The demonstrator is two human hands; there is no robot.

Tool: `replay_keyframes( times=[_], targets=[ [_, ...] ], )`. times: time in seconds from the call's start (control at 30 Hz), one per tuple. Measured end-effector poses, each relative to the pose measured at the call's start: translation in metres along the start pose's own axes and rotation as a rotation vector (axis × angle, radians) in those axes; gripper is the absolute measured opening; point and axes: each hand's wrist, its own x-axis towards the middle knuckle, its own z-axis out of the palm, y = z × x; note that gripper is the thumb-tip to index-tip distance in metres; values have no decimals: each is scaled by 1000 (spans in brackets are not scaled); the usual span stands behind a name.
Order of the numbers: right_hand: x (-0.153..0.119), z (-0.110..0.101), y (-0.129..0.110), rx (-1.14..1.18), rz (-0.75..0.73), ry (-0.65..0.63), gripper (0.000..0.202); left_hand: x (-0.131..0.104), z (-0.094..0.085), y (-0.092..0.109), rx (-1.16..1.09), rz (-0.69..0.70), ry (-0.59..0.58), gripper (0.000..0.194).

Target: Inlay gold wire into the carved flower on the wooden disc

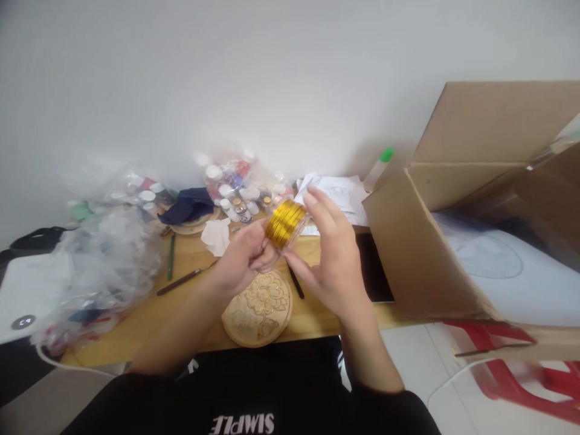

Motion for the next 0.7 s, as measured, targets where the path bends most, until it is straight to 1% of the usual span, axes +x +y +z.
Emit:
replay_keyframes(
  times=[0.1,0.17,0.23,0.27,0.3,0.33,0.43,0.47,0.5,0.57,0.7],
  targets=[
    [-5,1,6,-7,103,3,83,3,-3,-1,-33,-19,-18,62],
    [-13,1,11,-48,201,-25,72,3,-6,1,-53,-23,-25,65],
    [-26,0,19,-120,397,-148,48,2,-9,4,-84,-14,-31,65],
    [-34,-1,23,-157,527,-246,37,1,-11,6,-99,-8,-32,65],
    [-43,-2,28,-197,682,-385,29,0,-12,8,-113,-4,-30,65],
    [-52,-3,32,-215,756,-464,25,-1,-13,9,-127,-1,-26,65],
    [-80,-3,41,-240,889,-586,18,-1,-15,9,-166,-15,-2,66],
    [-88,-2,43,-251,930,-594,15,0,-15,8,-183,-22,1,67],
    [-93,-1,44,-252,960,-597,17,1,-15,8,-198,-29,1,68],
    [-100,1,44,-241,997,-587,25,4,-16,7,-220,-35,-2,71],
    [-100,5,45,-208,1046,-565,27,8,-16,11,-254,-14,4,71]
  ],
)
